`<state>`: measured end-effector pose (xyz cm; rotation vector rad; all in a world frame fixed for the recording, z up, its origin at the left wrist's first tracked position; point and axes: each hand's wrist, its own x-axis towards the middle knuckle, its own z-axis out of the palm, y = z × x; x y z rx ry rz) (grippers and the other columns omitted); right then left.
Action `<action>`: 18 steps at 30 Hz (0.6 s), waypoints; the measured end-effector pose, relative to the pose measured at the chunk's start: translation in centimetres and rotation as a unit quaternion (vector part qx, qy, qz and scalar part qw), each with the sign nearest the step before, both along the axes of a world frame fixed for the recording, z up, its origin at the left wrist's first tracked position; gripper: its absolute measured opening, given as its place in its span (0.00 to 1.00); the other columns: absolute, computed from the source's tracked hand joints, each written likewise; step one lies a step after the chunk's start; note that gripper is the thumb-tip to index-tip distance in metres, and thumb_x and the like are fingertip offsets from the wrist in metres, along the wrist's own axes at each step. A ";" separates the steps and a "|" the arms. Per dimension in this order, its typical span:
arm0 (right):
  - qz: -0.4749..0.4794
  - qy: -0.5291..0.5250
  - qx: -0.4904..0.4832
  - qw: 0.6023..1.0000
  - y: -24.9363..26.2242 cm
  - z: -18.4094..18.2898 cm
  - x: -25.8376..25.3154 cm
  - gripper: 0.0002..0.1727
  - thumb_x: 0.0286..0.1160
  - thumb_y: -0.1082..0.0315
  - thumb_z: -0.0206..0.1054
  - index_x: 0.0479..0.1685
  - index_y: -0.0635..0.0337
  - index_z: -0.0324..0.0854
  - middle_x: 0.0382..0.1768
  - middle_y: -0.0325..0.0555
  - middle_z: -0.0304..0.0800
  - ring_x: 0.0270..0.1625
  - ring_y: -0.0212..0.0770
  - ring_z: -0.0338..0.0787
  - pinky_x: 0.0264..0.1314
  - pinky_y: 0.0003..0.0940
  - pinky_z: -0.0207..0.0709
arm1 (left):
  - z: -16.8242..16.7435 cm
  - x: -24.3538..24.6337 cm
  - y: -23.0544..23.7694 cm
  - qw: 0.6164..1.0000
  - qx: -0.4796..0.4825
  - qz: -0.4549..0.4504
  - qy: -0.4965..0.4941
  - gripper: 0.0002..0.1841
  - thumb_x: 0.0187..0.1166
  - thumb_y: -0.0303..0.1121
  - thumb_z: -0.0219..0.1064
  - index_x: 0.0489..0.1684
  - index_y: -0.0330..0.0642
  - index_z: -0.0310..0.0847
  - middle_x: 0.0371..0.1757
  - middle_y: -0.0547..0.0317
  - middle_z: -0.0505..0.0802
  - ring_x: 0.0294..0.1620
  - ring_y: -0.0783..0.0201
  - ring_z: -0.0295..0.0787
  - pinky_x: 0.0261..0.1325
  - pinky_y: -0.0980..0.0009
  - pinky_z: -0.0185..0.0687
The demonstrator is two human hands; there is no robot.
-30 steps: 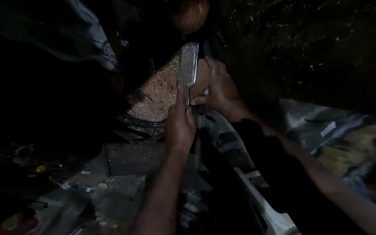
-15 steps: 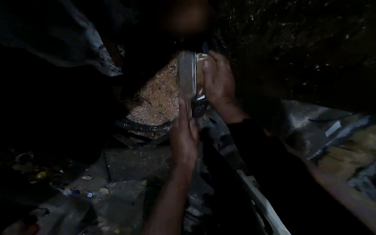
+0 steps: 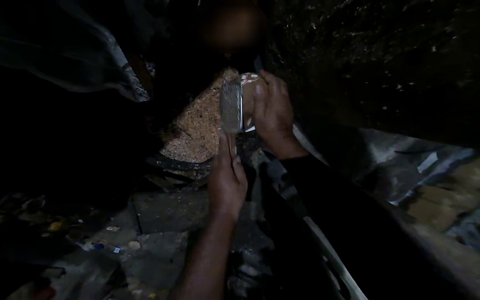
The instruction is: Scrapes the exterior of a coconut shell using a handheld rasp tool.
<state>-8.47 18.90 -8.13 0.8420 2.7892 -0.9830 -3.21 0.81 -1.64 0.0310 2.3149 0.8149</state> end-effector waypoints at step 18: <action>-0.035 -0.012 -0.010 0.999 -0.4 -0.3 0.0 0.29 0.91 0.47 0.47 0.83 0.46 0.74 0.78 0.46 0.80 0.76 0.44 0.82 0.76 0.47 0.80 | -2.6 1.5 1.1 0.997 0.003 0.007 0.071 0.38 0.92 0.43 0.54 0.99 0.66 0.34 0.73 0.46 0.83 0.58 0.50 0.90 0.55 0.49 0.90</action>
